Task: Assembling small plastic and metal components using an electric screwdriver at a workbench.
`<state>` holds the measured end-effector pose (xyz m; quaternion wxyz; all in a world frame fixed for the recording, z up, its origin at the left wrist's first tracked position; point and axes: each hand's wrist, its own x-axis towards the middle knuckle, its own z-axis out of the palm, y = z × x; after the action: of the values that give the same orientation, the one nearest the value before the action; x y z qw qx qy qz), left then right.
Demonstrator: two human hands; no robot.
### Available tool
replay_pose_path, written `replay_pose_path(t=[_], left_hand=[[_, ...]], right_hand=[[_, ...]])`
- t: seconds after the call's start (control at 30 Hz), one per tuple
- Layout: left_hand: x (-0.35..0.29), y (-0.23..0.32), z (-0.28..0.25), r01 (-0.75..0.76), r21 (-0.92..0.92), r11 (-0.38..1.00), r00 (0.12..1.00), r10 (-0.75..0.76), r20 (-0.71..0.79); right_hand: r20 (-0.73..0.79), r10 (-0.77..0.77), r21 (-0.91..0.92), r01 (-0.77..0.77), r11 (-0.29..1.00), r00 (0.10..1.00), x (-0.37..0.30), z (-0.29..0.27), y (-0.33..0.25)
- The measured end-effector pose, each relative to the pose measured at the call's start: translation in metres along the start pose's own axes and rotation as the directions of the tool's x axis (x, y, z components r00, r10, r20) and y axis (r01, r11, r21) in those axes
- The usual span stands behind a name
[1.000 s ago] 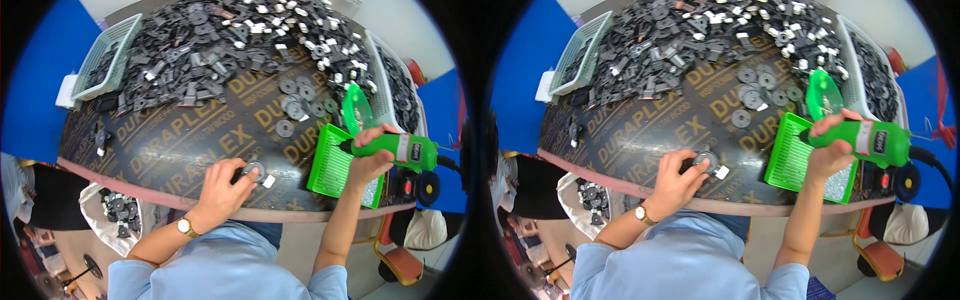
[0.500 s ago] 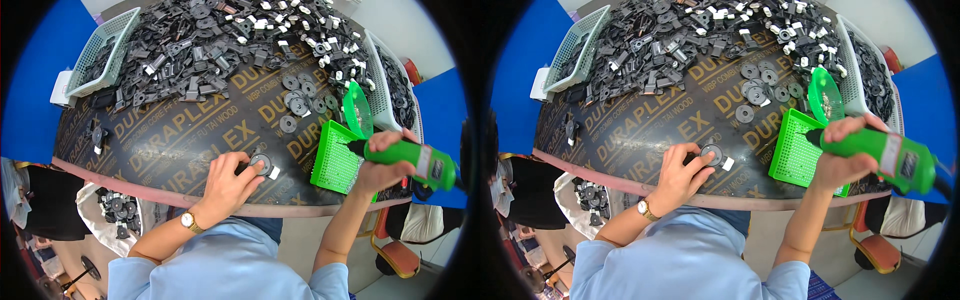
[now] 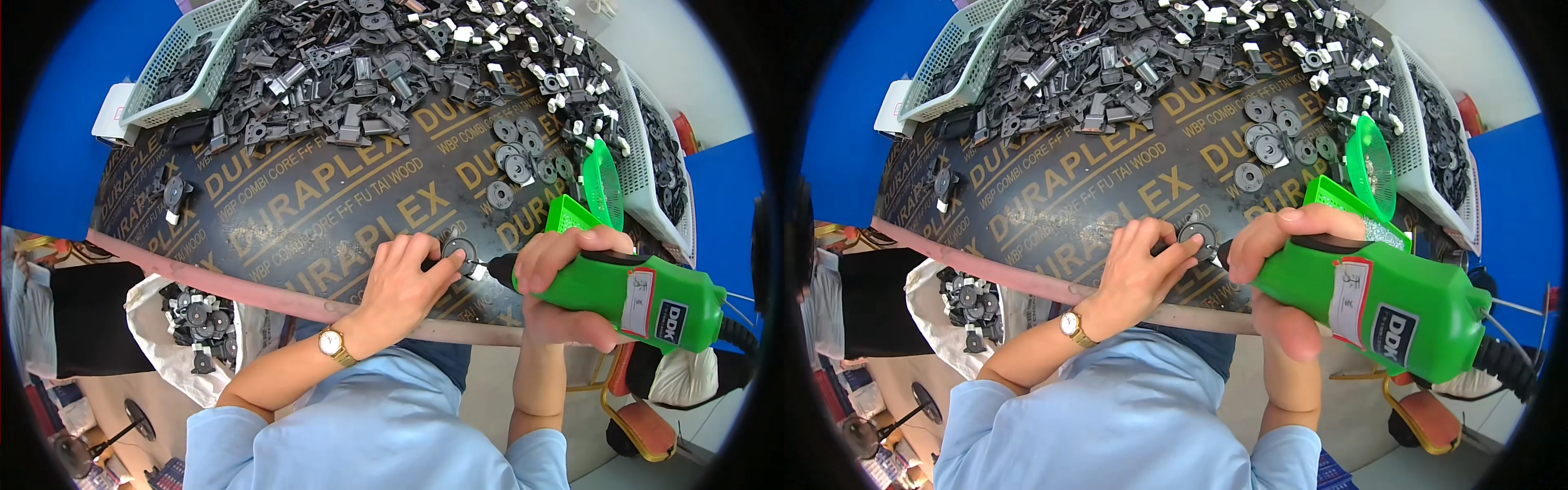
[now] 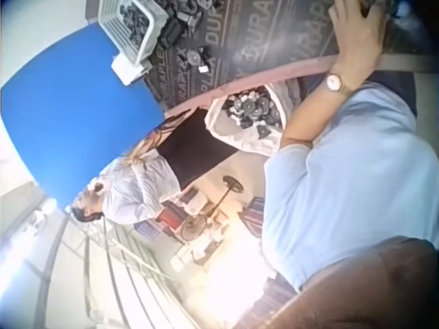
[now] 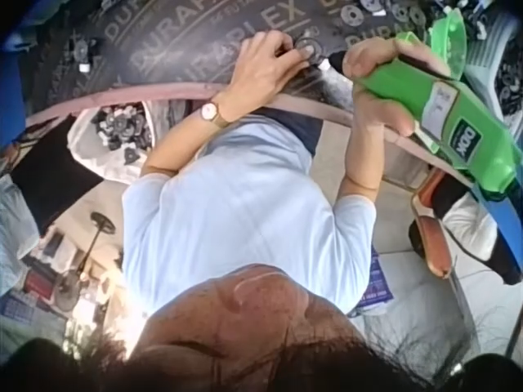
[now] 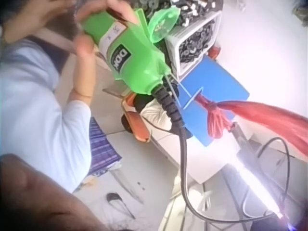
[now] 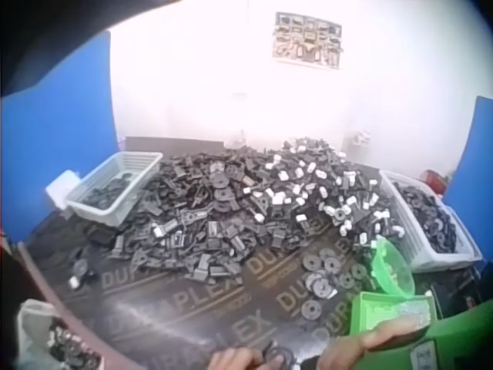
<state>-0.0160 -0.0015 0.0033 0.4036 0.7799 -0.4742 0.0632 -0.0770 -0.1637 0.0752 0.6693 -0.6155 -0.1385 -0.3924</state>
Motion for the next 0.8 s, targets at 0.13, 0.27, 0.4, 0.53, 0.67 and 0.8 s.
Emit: replay_pose_path(t=[0.13,0.27,0.4,0.53,0.67,0.8], left_hand=[[0.000,-0.001,0.000,-0.014,0.007,1.000,1.000,0.014,0.011],[-0.002,-0.001,0.000,0.000,0.007,1.000,1.000,0.000,0.010],[-0.002,-0.001,0.002,-0.025,0.027,0.999,0.999,0.025,0.025],[-0.001,0.000,0.004,-0.051,0.022,0.998,0.999,0.051,0.013],[0.001,0.003,0.005,-0.066,-0.003,0.998,0.998,0.066,0.014],[0.003,0.006,0.004,-0.058,-0.018,0.998,0.998,0.058,-0.009]], right_hand=[[0.081,-0.035,0.055,0.030,0.998,0.996,0.000,-0.004,0.007],[-0.012,0.129,0.021,-0.129,0.991,0.992,0.002,0.016,-0.002],[-0.166,0.212,-0.212,-0.245,0.946,0.963,0.002,0.037,-0.001],[-0.303,0.190,-0.265,-0.275,0.924,0.934,0.000,0.046,0.003],[-0.308,0.140,-0.381,-0.257,0.888,0.941,0.005,0.047,0.000],[-0.155,0.304,-0.190,-0.331,0.924,0.940,0.006,0.033,-0.007]])
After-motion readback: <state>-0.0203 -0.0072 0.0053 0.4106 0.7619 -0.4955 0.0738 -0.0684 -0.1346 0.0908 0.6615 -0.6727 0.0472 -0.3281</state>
